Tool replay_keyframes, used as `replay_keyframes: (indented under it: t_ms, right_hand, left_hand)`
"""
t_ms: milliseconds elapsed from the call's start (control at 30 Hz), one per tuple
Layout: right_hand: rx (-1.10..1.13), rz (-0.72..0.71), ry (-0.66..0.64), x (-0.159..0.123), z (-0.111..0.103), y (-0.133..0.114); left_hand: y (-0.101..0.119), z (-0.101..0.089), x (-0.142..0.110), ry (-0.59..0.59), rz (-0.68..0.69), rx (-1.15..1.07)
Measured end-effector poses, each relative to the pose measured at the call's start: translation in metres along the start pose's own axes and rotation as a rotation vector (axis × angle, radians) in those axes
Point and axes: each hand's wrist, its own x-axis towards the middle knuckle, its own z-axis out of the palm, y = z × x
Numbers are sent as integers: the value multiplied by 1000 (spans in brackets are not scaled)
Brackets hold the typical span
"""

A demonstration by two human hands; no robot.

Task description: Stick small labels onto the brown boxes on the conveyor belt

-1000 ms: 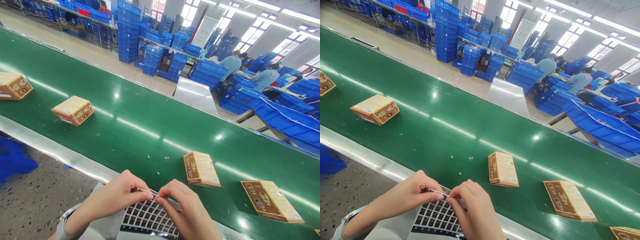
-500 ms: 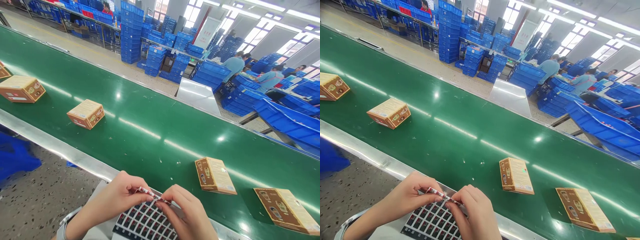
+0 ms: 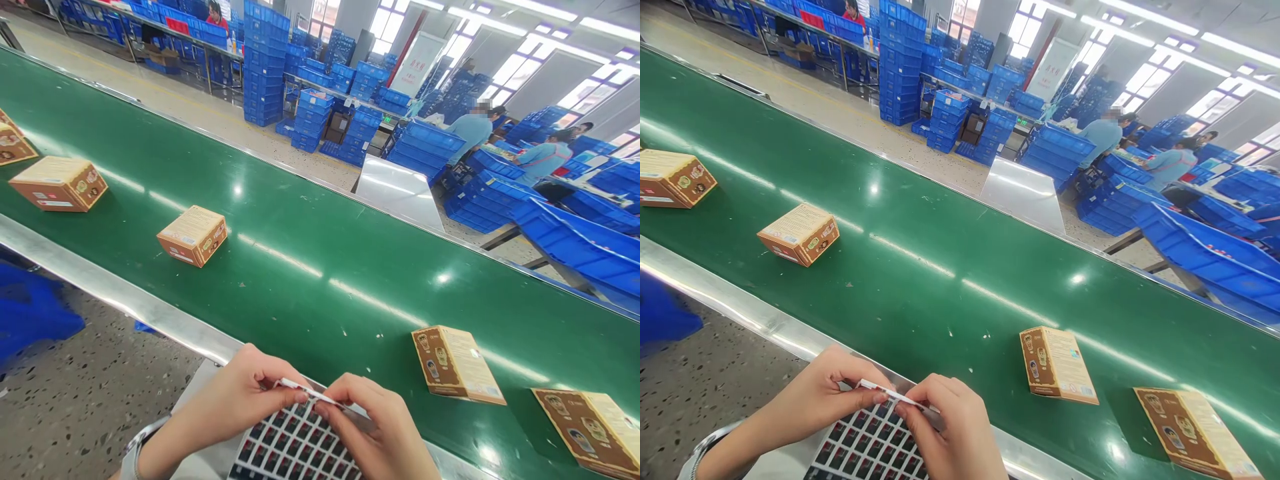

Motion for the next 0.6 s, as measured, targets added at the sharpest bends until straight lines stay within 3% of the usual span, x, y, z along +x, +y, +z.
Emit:
replay_keyframes:
  t_ms: [400, 600]
  right_hand:
    - [48, 43, -14, -1, 2, 1]
    - [-7, 36, -36, -4, 3, 5]
  left_hand:
    - [-1, -1, -1, 22, -83, 57]
    - [-4, 1, 1, -55, -175, -39]
